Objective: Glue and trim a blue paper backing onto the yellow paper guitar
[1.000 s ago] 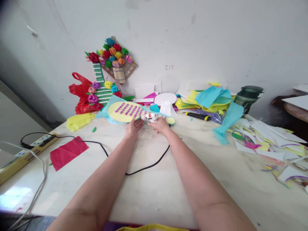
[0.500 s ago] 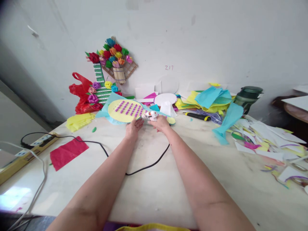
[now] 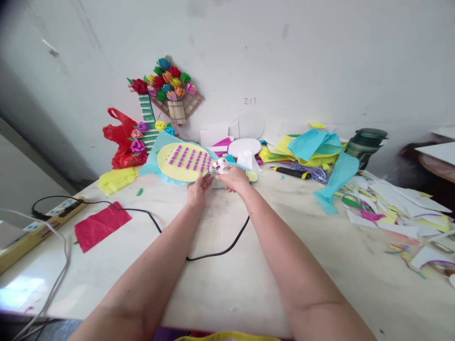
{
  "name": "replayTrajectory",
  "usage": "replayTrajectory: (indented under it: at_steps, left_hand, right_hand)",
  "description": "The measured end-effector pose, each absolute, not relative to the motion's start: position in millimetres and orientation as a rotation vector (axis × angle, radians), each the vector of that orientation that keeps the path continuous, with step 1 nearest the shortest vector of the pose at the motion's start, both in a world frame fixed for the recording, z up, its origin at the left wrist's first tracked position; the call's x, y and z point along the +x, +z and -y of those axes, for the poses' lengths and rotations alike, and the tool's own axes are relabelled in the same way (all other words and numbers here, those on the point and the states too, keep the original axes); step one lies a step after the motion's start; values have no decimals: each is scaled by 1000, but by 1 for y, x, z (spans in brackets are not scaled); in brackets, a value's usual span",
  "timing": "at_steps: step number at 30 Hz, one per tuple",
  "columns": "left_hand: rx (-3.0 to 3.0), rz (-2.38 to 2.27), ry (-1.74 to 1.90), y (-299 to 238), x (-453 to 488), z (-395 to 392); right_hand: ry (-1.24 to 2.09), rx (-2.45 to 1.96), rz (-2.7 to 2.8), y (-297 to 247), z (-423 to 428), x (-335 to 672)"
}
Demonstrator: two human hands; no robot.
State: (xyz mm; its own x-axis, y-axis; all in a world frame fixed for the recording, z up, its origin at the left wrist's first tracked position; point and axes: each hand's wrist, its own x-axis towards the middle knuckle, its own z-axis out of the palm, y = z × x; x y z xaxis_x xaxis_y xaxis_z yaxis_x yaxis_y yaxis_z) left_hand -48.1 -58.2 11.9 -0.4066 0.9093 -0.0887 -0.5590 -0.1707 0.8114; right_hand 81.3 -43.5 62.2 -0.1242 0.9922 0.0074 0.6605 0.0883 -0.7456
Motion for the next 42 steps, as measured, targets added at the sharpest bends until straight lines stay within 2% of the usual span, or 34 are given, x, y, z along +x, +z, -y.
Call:
replayTrajectory:
  at_steps: [15,29,42]
  left_hand:
    - [458,-941,1773,4,-58,50]
    - [341,-894,1782,13,-65,52]
    - [389,-934,1794,8,-65,48]
  right_hand:
    - [807,-1565,1828,103,71,83]
    - [750,-1367,1944,59,47,93]
    - [478,-1443,1999,33,35,97]
